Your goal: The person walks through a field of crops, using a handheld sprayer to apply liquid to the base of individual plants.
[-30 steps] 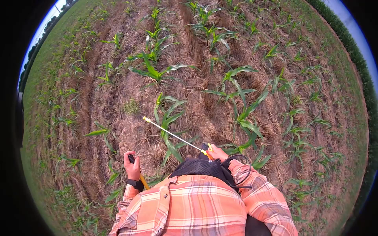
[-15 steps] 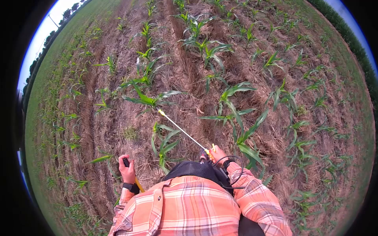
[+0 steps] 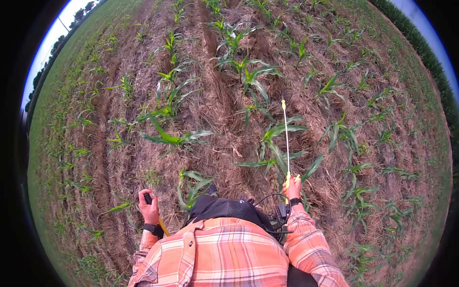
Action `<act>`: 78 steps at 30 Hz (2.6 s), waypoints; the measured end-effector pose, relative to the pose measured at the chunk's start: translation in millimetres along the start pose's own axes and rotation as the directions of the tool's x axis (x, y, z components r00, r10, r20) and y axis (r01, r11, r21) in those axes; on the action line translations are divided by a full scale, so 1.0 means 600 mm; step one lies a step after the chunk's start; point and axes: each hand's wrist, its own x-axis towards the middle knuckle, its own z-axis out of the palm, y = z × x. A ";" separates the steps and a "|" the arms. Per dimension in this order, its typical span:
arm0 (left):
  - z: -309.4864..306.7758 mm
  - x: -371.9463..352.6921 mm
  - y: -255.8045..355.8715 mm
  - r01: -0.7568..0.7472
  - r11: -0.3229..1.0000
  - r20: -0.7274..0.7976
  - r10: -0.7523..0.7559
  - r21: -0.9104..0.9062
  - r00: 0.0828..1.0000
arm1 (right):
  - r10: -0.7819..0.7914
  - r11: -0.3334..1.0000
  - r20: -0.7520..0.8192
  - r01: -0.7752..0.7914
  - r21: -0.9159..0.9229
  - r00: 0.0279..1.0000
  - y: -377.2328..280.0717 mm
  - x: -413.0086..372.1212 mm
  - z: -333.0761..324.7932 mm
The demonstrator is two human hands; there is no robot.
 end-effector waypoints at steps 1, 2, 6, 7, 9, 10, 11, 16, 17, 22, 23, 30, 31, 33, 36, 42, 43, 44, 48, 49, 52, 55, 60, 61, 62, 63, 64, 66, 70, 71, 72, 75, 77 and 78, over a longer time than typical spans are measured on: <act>0.003 0.016 -0.018 -0.033 0.999 -0.007 0.033 0.007 0.999 | 0.000 1.000 -0.027 -0.001 -0.015 1.000 -0.010 0.007 0.004; 0.004 0.030 -0.035 -0.066 0.998 -0.012 0.067 0.014 0.998 | -0.001 1.000 -0.056 -0.001 -0.030 0.998 -0.017 0.014 0.010; 0.024 0.115 -0.027 -0.037 0.996 0.035 0.040 -0.084 0.999 | -0.029 0.999 -0.110 0.026 -0.021 0.994 -0.037 0.043 0.068; 0.027 0.138 -0.026 -0.086 0.994 0.028 0.088 -0.070 0.996 | -0.024 0.999 -0.145 0.019 -0.033 0.989 -0.046 0.047 0.092; 0.024 0.178 -0.034 -0.091 0.994 0.025 0.093 -0.067 0.995 | -0.025 0.997 -0.126 0.015 -0.081 0.992 -0.064 0.050 0.145; 0.019 0.198 -0.044 -0.084 0.994 0.019 0.086 -0.070 0.996 | -0.022 0.993 -0.114 0.008 -0.120 0.993 -0.071 0.053 0.172; 0.013 0.216 -0.055 -0.053 0.994 0.021 0.055 -0.096 0.998 | -0.051 0.985 -0.097 0.034 -0.170 0.994 -0.071 0.059 0.198; -0.009 0.298 -0.076 -0.008 0.990 0.009 0.010 -0.142 1.000 | -0.006 0.938 0.062 0.028 -0.347 0.998 -0.081 0.085 0.343; -0.012 0.311 -0.080 0.015 0.990 0.000 -0.015 -0.138 1.000 | 0.035 0.926 0.111 0.009 -0.376 0.993 -0.081 0.087 0.369; -0.011 0.365 -0.090 0.062 0.987 0.008 -0.061 -0.148 0.998 | 0.144 0.844 0.385 0.090 -0.529 0.912 -0.090 0.075 0.487; -0.008 0.375 -0.094 0.039 0.990 0.007 -0.039 -0.139 0.999 | 0.172 0.841 0.427 0.093 -0.533 0.888 -0.087 0.076 0.505; 0.017 0.452 -0.096 0.036 0.995 -0.022 -0.038 -0.096 0.999 | 0.339 0.708 0.706 0.325 -0.627 0.622 -0.103 0.131 0.626; 0.022 0.466 -0.090 -0.028 0.998 -0.039 0.026 -0.065 0.999 | 0.285 0.691 0.761 0.425 -0.585 0.582 -0.107 0.144 0.638; 0.036 0.492 -0.077 0.032 0.995 -0.044 -0.036 -0.094 0.998 | 0.281 0.659 0.784 0.482 -0.577 0.554 -0.121 0.175 0.662; 0.067 0.552 -0.063 -0.002 0.999 -0.048 0.000 -0.043 0.999 | 0.277 0.677 0.771 0.453 -0.580 0.573 -0.149 0.234 0.699; 0.156 0.669 0.028 0.060 0.995 -0.033 -0.062 -0.074 0.998 | 0.298 0.882 0.666 0.070 -0.466 0.683 -0.247 0.351 0.713; 0.167 0.687 0.042 0.036 0.998 -0.045 -0.039 -0.056 0.998 | 0.302 0.878 0.615 0.038 -0.476 0.728 -0.267 0.372 0.708; 0.177 0.703 0.055 0.030 0.998 -0.047 -0.033 -0.058 0.998 | 0.307 0.874 0.561 0.005 -0.485 0.769 -0.285 0.392 0.702; 0.212 0.753 0.080 0.041 0.999 -0.023 -0.041 -0.035 0.999 | 0.199 0.908 0.405 -0.013 -0.418 0.892 -0.345 0.459 0.683; 0.216 0.764 0.081 0.019 0.999 -0.031 -0.020 -0.027 0.999 | 0.177 0.920 0.359 -0.025 -0.391 0.916 -0.351 0.475 0.678; 0.228 0.800 0.085 -0.004 1.000 -0.043 0.004 0.001 0.999 | 0.134 0.970 0.233 -0.079 -0.232 0.963 -0.380 0.511 0.673; 0.239 0.846 0.086 -0.006 1.000 -0.037 0.005 -0.017 0.999 | 0.080 0.989 0.138 -0.062 -0.133 0.987 -0.405 0.543 0.675; 0.252 0.973 0.063 -0.046 0.998 0.013 0.047 -0.048 0.999 | -0.057 0.996 0.000 0.057 -0.070 0.998 -0.440 0.584 0.721; 0.254 1.002 0.061 -0.072 0.995 0.014 0.073 -0.069 0.997 | -0.054 0.996 -0.045 0.051 -0.068 0.998 -0.445 0.587 0.739; 0.255 1.030 0.061 -0.096 0.991 0.012 0.097 -0.093 0.995 | -0.062 0.996 -0.048 0.059 -0.065 0.997 -0.450 0.589 0.759; 0.254 1.053 0.051 -0.074 0.991 0.011 0.076 -0.109 0.997 | -0.061 0.995 -0.056 0.057 -0.083 0.997 -0.455 0.587 0.777; 0.247 1.074 0.042 -0.071 0.991 0.006 0.072 -0.115 0.997 | -0.060 0.994 -0.062 0.053 -0.101 0.996 -0.460 0.589 0.799; 0.230 1.121 0.025 -0.040 0.989 0.012 0.043 -0.145 0.999 | -0.063 0.988 -0.050 0.055 -0.144 0.997 -0.466 0.593 0.855; 0.217 1.184 0.006 -0.054 0.989 0.026 0.058 -0.141 0.998 | -0.050 0.978 0.060 0.061 -0.200 0.997 -0.464 0.593 0.957; 0.217 1.196 0.002 -0.075 0.988 0.025 0.079 -0.136 0.997 | -0.024 0.966 0.075 0.043 -0.257 0.997 -0.459 0.592 0.979; 0.216 1.205 0.002 -0.071 0.988 0.029 0.076 -0.135 0.997 | 0.006 0.969 0.101 0.019 -0.245 0.995 -0.458 0.587 1.006; 0.216 1.230 0.001 -0.022 0.985 0.045 0.031 -0.173 0.998 | 0.086 0.885 0.287 0.059 -0.462 0.954 -0.454 0.580 1.064; 0.215 1.248 -0.007 -0.009 0.987 0.044 0.016 -0.158 0.999 | 0.151 0.854 0.409 0.090 -0.512 0.900 -0.457 0.581 1.102; 0.214 1.254 -0.007 -0.009 0.988 0.046 0.017 -0.157 0.999 | 0.199 0.840 0.450 0.085 -0.536 0.870 -0.462 0.582 1.120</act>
